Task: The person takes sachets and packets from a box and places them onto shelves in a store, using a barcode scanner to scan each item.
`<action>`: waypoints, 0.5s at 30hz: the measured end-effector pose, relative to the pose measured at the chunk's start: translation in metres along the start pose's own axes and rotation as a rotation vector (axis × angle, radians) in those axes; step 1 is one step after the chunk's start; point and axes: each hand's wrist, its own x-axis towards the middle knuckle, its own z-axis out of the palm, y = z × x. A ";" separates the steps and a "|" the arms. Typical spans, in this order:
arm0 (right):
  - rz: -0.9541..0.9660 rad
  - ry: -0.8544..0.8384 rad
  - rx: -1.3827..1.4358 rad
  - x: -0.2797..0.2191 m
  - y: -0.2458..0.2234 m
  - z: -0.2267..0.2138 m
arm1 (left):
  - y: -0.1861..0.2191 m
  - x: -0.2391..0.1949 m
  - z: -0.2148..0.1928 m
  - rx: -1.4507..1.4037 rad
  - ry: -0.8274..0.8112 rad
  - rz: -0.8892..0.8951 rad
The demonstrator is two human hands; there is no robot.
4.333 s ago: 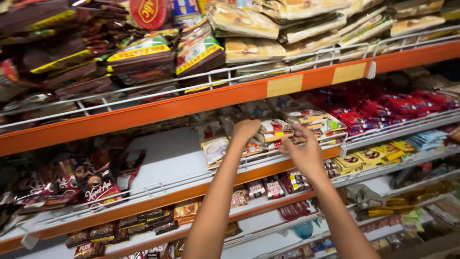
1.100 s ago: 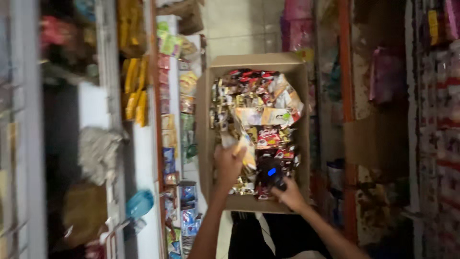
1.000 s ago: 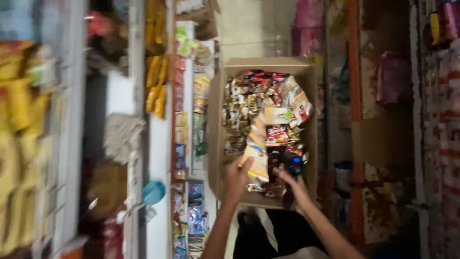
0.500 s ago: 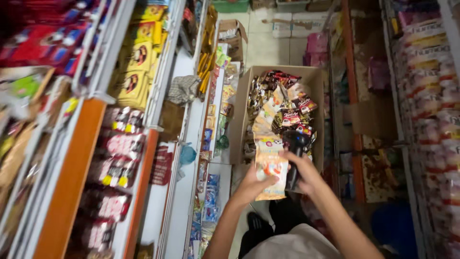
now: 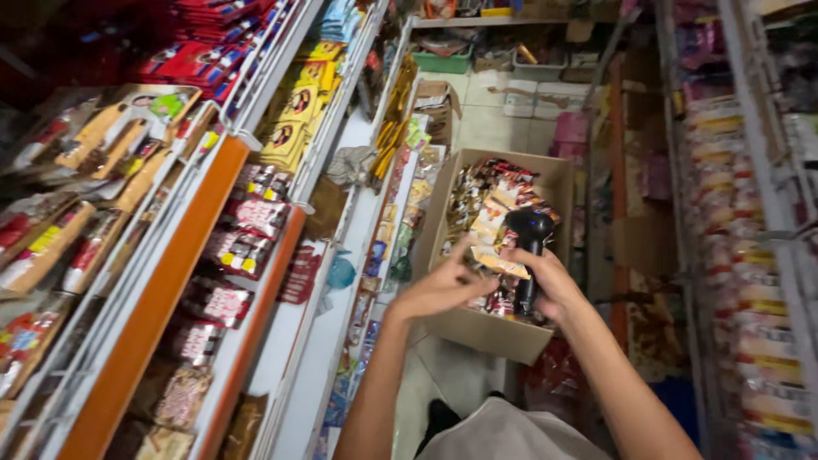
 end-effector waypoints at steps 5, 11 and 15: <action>0.030 -0.072 -0.039 -0.003 -0.028 -0.027 | 0.032 0.008 0.020 0.603 0.427 0.712; 0.063 -0.130 -0.005 -0.016 -0.042 -0.029 | 0.009 0.041 0.059 0.045 0.360 0.531; -0.179 0.109 -0.282 -0.021 -0.036 -0.031 | -0.016 0.065 0.059 -0.401 0.366 0.263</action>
